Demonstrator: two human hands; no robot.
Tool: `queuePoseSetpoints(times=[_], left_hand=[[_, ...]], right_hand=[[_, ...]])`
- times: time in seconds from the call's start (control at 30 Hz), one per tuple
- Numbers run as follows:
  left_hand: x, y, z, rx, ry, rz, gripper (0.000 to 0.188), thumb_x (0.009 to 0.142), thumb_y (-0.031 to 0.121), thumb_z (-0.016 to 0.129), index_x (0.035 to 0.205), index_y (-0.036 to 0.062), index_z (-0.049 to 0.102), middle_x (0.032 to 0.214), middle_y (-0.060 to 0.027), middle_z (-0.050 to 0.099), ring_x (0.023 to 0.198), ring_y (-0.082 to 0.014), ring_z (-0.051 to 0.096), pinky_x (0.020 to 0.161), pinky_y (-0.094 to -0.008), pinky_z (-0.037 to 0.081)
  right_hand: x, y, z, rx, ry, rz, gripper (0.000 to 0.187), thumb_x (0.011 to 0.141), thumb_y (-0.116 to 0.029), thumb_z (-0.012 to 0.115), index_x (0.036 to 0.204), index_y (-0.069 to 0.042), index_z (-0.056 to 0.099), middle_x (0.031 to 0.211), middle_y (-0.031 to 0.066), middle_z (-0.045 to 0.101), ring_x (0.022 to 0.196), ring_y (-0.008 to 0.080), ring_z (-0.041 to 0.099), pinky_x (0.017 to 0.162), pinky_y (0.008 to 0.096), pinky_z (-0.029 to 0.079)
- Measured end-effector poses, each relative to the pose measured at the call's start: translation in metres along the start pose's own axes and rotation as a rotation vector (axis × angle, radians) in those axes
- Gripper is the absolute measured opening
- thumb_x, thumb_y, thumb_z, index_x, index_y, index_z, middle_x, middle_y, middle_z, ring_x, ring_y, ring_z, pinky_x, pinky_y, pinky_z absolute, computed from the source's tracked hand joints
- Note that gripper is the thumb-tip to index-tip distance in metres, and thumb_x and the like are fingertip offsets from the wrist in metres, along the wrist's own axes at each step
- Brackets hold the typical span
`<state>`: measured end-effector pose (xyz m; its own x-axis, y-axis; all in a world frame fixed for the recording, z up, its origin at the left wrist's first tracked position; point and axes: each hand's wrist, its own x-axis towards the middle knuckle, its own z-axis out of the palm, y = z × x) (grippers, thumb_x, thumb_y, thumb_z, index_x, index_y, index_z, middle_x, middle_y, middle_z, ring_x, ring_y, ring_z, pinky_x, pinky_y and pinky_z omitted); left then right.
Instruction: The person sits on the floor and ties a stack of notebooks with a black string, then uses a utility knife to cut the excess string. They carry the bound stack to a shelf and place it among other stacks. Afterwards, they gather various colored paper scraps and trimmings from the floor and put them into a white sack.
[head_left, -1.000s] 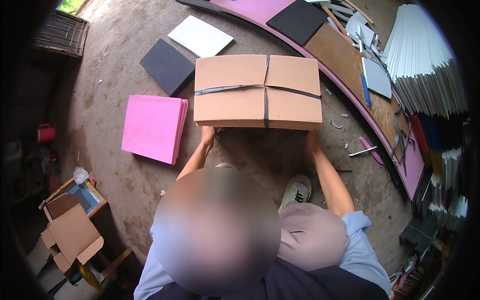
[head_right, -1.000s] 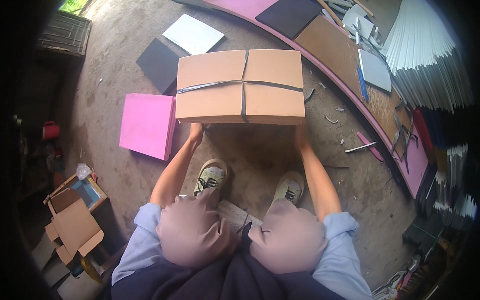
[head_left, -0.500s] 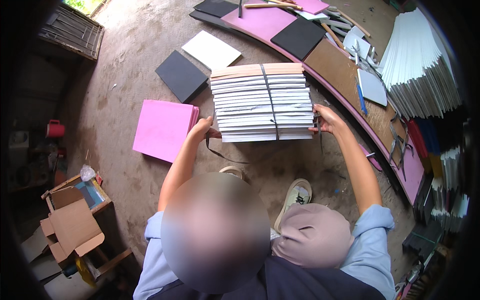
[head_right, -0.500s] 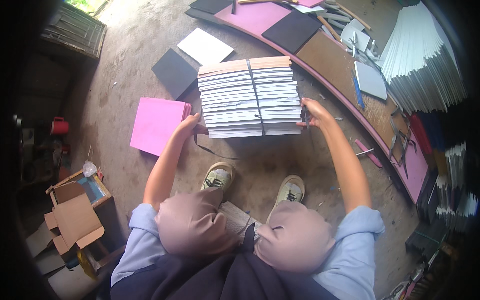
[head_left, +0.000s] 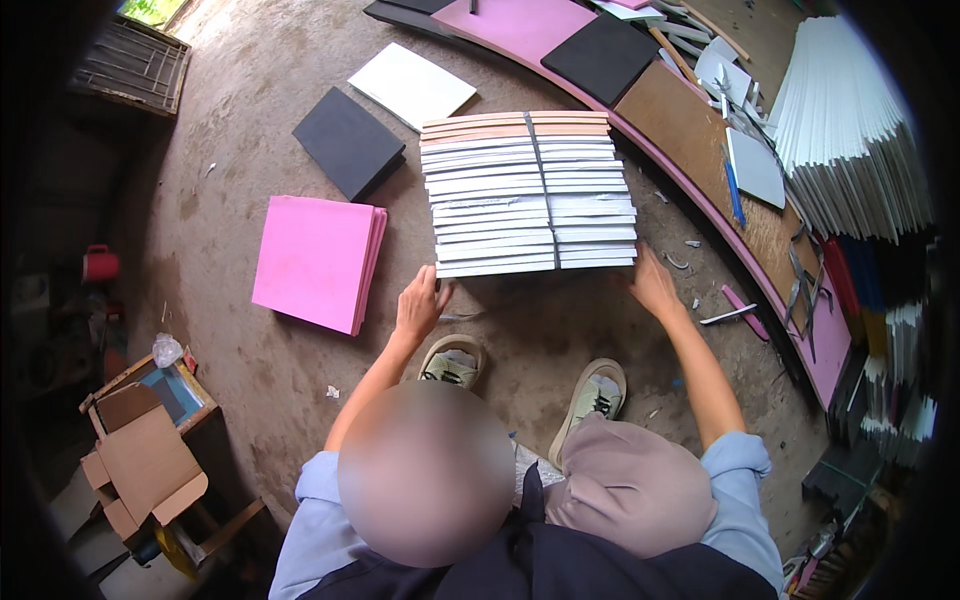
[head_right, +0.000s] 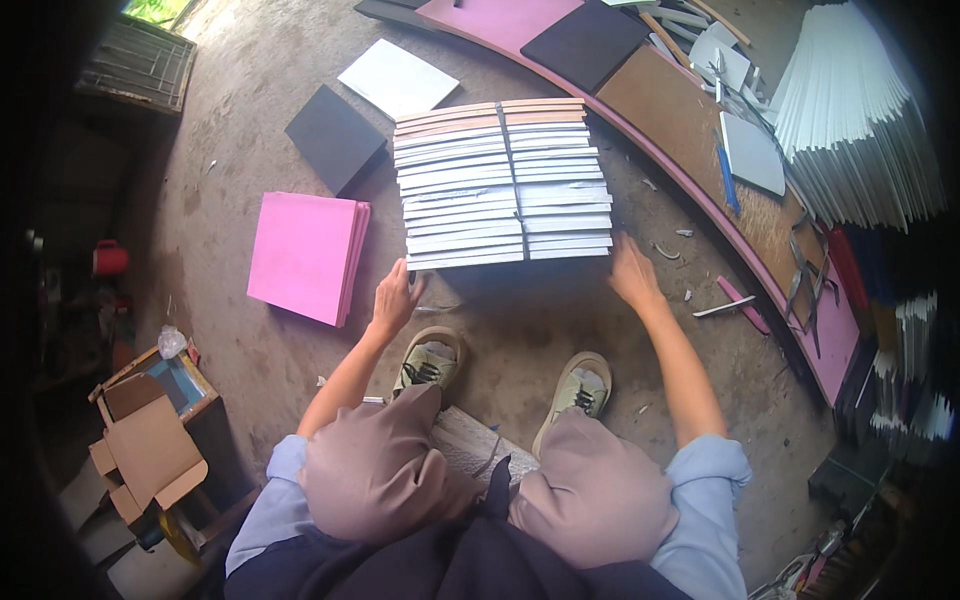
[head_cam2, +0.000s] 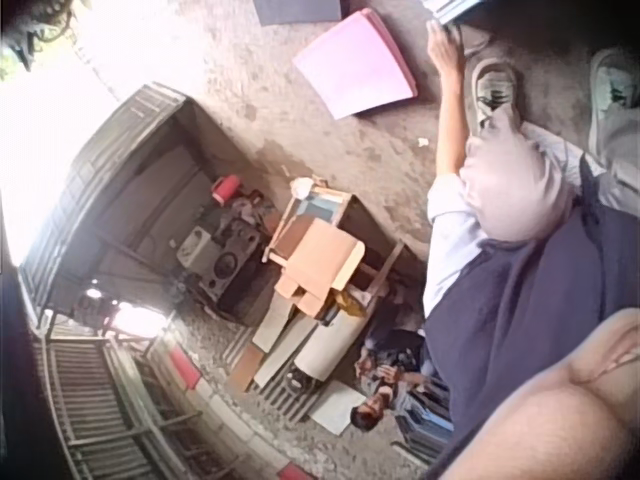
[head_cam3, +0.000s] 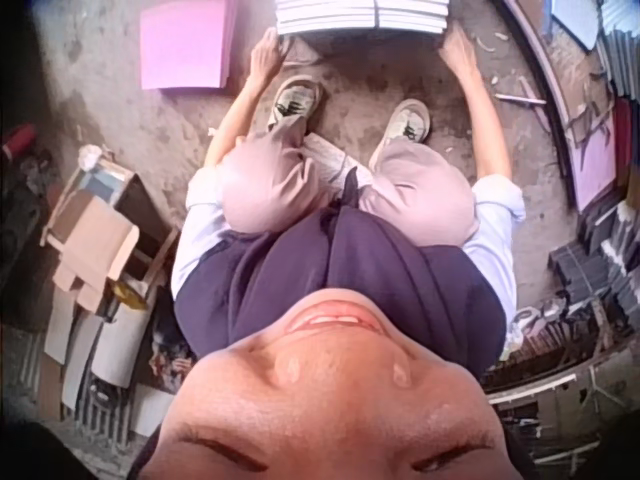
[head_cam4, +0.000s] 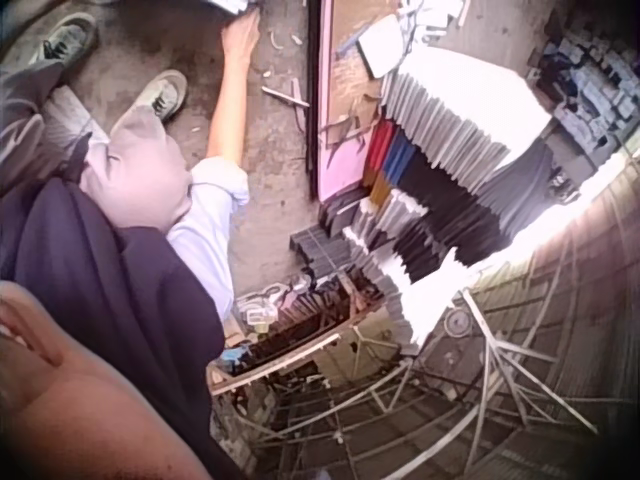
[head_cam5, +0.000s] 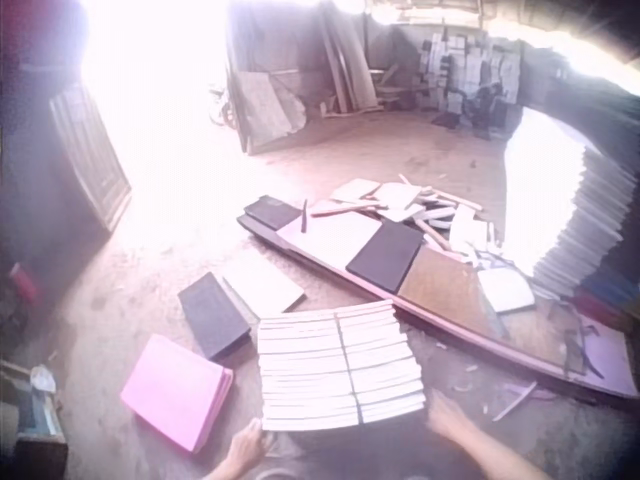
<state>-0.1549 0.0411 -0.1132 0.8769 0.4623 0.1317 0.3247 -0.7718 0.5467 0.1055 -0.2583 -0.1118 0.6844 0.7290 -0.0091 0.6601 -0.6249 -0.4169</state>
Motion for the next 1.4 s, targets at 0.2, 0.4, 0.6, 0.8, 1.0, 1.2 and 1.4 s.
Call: queuePoseSetpoints(times=[0.2, 0.4, 0.6, 0.8, 1.0, 1.2, 1.4], left_hand=[[0.005, 0.007, -0.007, 0.07, 0.037, -0.026, 0.019, 0.084, 0.02, 0.052, 0.074, 0.0041, 0.054, 0.071, -0.0137, 0.057, 0.064, -0.0337, 0.057, 0.054, -0.0414, 0.045], [0.082, 0.046, -0.09, -0.013, 0.286, -0.009, 0.028, 0.086, 0.023, 0.05, 0.069, 0.0015, 0.055, 0.068, -0.017, 0.057, 0.063, -0.0347, 0.055, 0.056, -0.0412, 0.043], [0.148, 0.109, -0.157, 0.024, 0.243, -0.081, 0.035, 0.084, 0.031, 0.048, 0.077, 0.0009, 0.065, 0.073, -0.0223, 0.059, 0.071, -0.0361, 0.06, 0.067, -0.0413, 0.047], [0.144, 0.139, -0.166, 0.186, -0.009, -0.227, 0.037, 0.081, 0.029, 0.046, 0.082, -0.0018, 0.065, 0.086, -0.0256, 0.061, 0.085, -0.0385, 0.059, 0.077, -0.0446, 0.047], [0.146, 0.143, -0.106, 0.259, -0.137, -0.332, 0.032, 0.08, 0.02, 0.043, 0.093, -0.0004, 0.064, 0.098, -0.0215, 0.06, 0.094, -0.0357, 0.058, 0.081, -0.0437, 0.046], [0.152, 0.158, -0.09, 0.152, -0.108, -0.351, 0.034, 0.082, 0.021, 0.039, 0.088, -0.0012, 0.064, 0.096, -0.0225, 0.061, 0.091, -0.0376, 0.059, 0.079, -0.0447, 0.047], [0.149, 0.157, -0.075, 0.171, -0.05, -0.086, 0.034, 0.082, 0.022, 0.04, 0.075, -0.0015, 0.064, 0.08, -0.0234, 0.061, 0.076, -0.0377, 0.061, 0.07, -0.0459, 0.049]], right_hand=[[-0.008, -0.024, 0.003, 0.03, 0.143, 0.135, 0.016, 0.076, -0.016, 0.059, 0.079, -0.001, 0.061, 0.078, 0.0203, 0.06, 0.074, 0.0364, 0.059, 0.066, 0.0429, 0.047], [0.037, -0.09, -0.094, 0.214, 0.357, -0.022, 0.021, 0.079, -0.018, 0.059, 0.073, 0.002, 0.056, 0.063, 0.0208, 0.054, 0.056, 0.0362, 0.053, 0.05, 0.0382, 0.039], [0.066, -0.081, -0.135, 0.298, 0.473, 0.089, 0.025, 0.078, -0.022, 0.058, 0.079, 0.002, 0.061, 0.066, 0.0182, 0.059, 0.058, 0.0248, 0.057, 0.056, 0.0339, 0.042], [0.041, -0.09, -0.16, 0.24, 0.309, 0.27, 0.028, 0.077, -0.026, 0.058, 0.079, 0.002, 0.063, 0.075, 0.021, 0.061, 0.071, 0.0312, 0.061, 0.064, 0.0383, 0.045], [0.06, -0.06, -0.122, 0.05, 0.078, 0.279, 0.035, 0.081, -0.025, 0.049, 0.082, 0.008, 0.062, 0.084, 0.0281, 0.059, 0.086, 0.0397, 0.058, 0.08, 0.0436, 0.044], [0.097, -0.097, -0.121, 0.283, -0.055, 0.356, 0.03, 0.077, -0.016, 0.045, 0.077, 0.01, 0.06, 0.081, 0.0306, 0.058, 0.083, 0.0415, 0.058, 0.074, 0.0452, 0.045], [0.11, -0.13, -0.099, 0.159, -0.02, 0.187, 0.03, 0.077, -0.015, 0.042, 0.085, 0.007, 0.061, 0.089, 0.0308, 0.058, 0.089, 0.0427, 0.057, 0.081, 0.0461, 0.044]])
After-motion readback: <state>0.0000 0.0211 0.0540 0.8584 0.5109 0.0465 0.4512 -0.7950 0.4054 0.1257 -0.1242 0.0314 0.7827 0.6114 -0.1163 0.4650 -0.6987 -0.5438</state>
